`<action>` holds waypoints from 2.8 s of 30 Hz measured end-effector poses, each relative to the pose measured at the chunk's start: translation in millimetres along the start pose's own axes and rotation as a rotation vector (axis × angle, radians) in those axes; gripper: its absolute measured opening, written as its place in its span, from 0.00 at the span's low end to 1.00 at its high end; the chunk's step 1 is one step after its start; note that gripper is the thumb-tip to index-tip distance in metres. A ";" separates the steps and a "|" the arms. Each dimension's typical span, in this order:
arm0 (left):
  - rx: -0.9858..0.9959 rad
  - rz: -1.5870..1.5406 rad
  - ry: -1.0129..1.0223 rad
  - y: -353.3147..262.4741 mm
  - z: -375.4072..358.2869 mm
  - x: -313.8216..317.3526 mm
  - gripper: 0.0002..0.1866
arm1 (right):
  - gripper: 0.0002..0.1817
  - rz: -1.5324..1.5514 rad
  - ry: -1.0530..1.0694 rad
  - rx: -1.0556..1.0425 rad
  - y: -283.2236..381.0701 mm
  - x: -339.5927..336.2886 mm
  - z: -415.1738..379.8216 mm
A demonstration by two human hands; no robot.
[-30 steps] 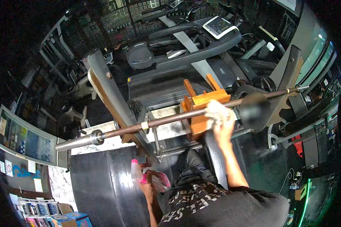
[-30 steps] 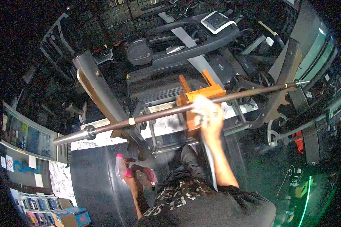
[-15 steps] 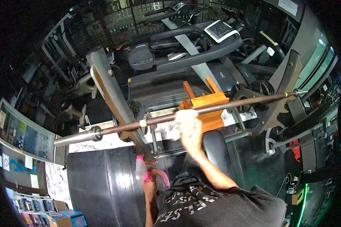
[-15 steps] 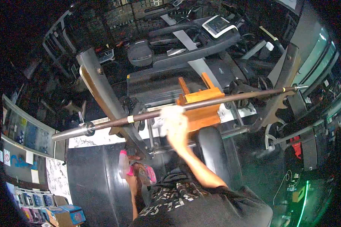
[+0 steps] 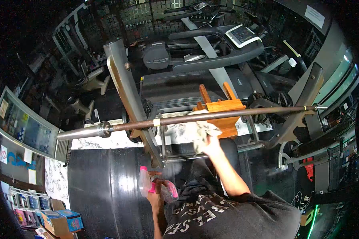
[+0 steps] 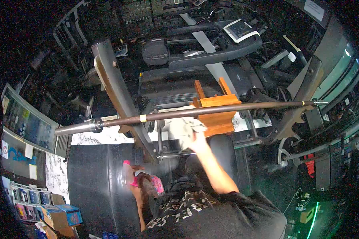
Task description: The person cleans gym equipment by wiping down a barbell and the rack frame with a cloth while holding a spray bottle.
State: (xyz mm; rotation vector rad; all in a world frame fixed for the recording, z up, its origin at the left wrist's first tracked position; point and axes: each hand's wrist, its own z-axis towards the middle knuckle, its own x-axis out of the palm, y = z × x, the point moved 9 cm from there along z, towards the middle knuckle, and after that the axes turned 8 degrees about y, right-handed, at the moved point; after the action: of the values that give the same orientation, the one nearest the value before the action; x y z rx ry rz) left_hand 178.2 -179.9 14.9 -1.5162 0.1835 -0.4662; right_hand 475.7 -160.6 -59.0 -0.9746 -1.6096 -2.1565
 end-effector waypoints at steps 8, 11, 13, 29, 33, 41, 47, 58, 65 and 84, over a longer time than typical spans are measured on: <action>-0.046 -0.008 0.040 8.1 11.6 12.9 0.17 | 0.13 0.472 -0.515 -0.314 130.6 -98.4 -65.5; -0.111 -0.071 0.120 22.6 14.2 20.7 0.18 | 0.07 0.314 -0.427 -0.261 129.2 -65.9 -50.3; -0.153 -0.086 0.154 38.1 14.9 21.9 0.17 | 0.08 0.338 -0.380 -0.279 91.4 -41.6 -35.3; -0.079 -0.025 0.137 27.5 13.0 35.2 0.22 | 0.14 0.471 -0.239 -0.179 118.2 -85.7 -59.0; -0.088 -0.018 0.142 28.6 15.4 35.4 0.24 | 0.14 0.453 -0.571 -0.511 169.9 -102.1 -76.2; -0.006 -0.111 0.183 21.3 25.4 49.1 0.25 | 0.09 -0.506 -0.027 -0.117 37.5 -20.2 -24.4; 0.034 -0.131 0.229 22.9 36.5 61.5 0.26 | 0.22 -0.082 -0.056 0.211 34.4 28.7 -34.6; 0.003 -0.113 0.270 17.0 62.3 99.5 0.19 | 0.24 -2.095 -0.603 -0.230 216.9 7.8 -34.4; -0.149 -0.159 0.241 -6.8 71.7 114.1 0.18 | 0.29 -1.548 0.265 -0.153 104.3 111.5 14.3; -0.331 0.239 0.154 60.9 84.3 115.0 0.13 | 0.17 -1.905 -0.145 -0.312 209.7 35.1 4.0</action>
State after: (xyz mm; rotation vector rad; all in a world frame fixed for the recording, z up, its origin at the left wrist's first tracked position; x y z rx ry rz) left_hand 326.1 -150.0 -20.3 -1.7542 0.5793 -0.3720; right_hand 573.7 -222.5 119.3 1.0912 -2.7799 -3.2864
